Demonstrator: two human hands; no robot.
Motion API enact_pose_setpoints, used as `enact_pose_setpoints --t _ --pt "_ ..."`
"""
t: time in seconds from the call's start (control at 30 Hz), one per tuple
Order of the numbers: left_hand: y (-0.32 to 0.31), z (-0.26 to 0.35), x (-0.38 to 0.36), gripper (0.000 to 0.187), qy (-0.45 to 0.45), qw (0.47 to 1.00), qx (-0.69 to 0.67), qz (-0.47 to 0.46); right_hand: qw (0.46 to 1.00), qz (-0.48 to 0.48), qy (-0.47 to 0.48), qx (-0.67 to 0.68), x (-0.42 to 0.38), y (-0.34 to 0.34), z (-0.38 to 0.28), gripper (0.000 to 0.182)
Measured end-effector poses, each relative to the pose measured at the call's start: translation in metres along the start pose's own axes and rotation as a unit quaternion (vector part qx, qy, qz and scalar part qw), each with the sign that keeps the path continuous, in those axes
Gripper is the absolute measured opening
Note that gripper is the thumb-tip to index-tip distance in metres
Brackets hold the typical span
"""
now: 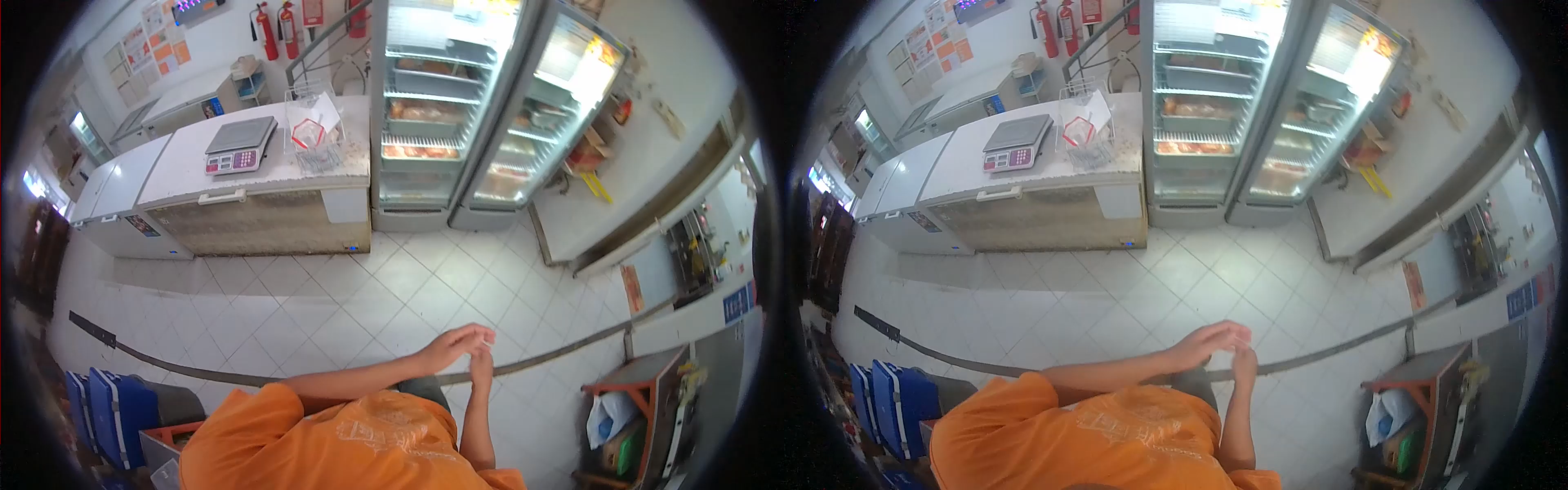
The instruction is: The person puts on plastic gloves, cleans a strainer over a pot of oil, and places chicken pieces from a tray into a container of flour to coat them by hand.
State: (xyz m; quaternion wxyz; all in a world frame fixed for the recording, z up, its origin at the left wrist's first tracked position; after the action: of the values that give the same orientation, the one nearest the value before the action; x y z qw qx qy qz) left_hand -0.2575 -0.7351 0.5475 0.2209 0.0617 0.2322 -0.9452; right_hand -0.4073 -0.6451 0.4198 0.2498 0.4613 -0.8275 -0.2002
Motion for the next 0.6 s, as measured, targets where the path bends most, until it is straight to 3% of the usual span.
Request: enact_pose_setpoints --t 0.03,0.07,0.1,0.13,0.17,0.2,0.23,0.3,0.33,0.4,0.43,0.47,0.5,0.53,0.6 --pt "0.015 0.017 0.005 0.046 -0.068 0.994 0.054 -0.059 0.981 0.031 -0.127 0.142 0.012 -0.008 0.023 0.048" --pt "0.031 0.034 0.011 0.043 -0.129 0.974 0.180 -0.041 0.925 0.057 -0.253 0.276 0.034 -0.020 0.028 0.045" --pt "0.055 0.036 0.024 0.043 -0.129 0.975 0.176 -0.030 0.926 0.046 -0.253 0.276 0.058 -0.037 0.031 0.045" --pt "0.081 0.030 0.041 0.044 -0.209 0.919 0.335 0.011 0.833 0.017 -0.250 0.493 0.085 -0.056 0.009 0.045" --pt "0.110 0.019 0.059 0.046 -0.277 0.828 0.484 0.052 0.690 -0.012 -0.239 0.683 0.113 -0.074 -0.014 0.046" --pt "0.150 -0.008 0.076 0.048 -0.267 0.720 0.633 0.098 0.668 -0.059 -0.305 0.676 0.147 -0.089 -0.037 0.042" --pt "0.200 -0.029 0.096 0.052 -0.207 0.765 0.592 0.144 0.643 -0.109 -0.365 0.665 0.189 -0.107 -0.063 0.039" --pt "0.257 -0.012 0.102 0.055 -0.067 0.841 0.466 0.267 0.757 -0.126 -0.249 0.591 0.256 -0.143 -0.112 0.040" --pt "0.279 0.023 0.099 0.055 0.009 0.861 0.378 0.340 0.754 -0.137 -0.255 0.590 0.290 -0.155 -0.130 0.040" --pt "0.328 0.062 0.091 0.054 -0.102 0.764 0.430 0.470 0.856 -0.170 -0.053 0.486 0.351 -0.174 -0.167 0.036" --pt "0.349 0.096 0.074 0.051 -0.098 0.770 0.406 0.483 0.854 -0.182 -0.056 0.484 0.383 -0.181 -0.181 0.036" --pt "0.362 0.138 0.052 0.041 -0.091 0.759 0.400 0.505 0.873 -0.276 -0.073 0.395 0.415 -0.186 -0.192 0.031" --pt "0.388 0.160 0.034 0.036 -0.112 0.714 0.418 0.551 0.878 -0.365 -0.087 0.298 0.441 -0.198 -0.201 0.028" --pt "0.417 0.177 0.018 0.031 -0.130 0.667 0.433 0.592 0.876 -0.373 -0.091 0.291 0.460 -0.224 -0.210 0.028" --pt "0.473 0.213 -0.010 0.027 -0.156 0.661 0.373 0.632 0.877 -0.288 0.111 0.368 0.490 -0.282 -0.233 0.024"
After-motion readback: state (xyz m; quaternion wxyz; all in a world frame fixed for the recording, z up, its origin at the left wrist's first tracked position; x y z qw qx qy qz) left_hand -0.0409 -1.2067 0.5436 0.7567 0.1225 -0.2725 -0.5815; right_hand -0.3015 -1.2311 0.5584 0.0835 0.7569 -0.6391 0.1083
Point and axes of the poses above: each hand's wrist, its own x-axis towards the middle knuckle, its own y-axis out of the back of the hand, z = x × y, the point moved 1 cm from there along x, towards the middle knuckle, and after that the axes turned 7 degrees about y, right-handed, at the moved point
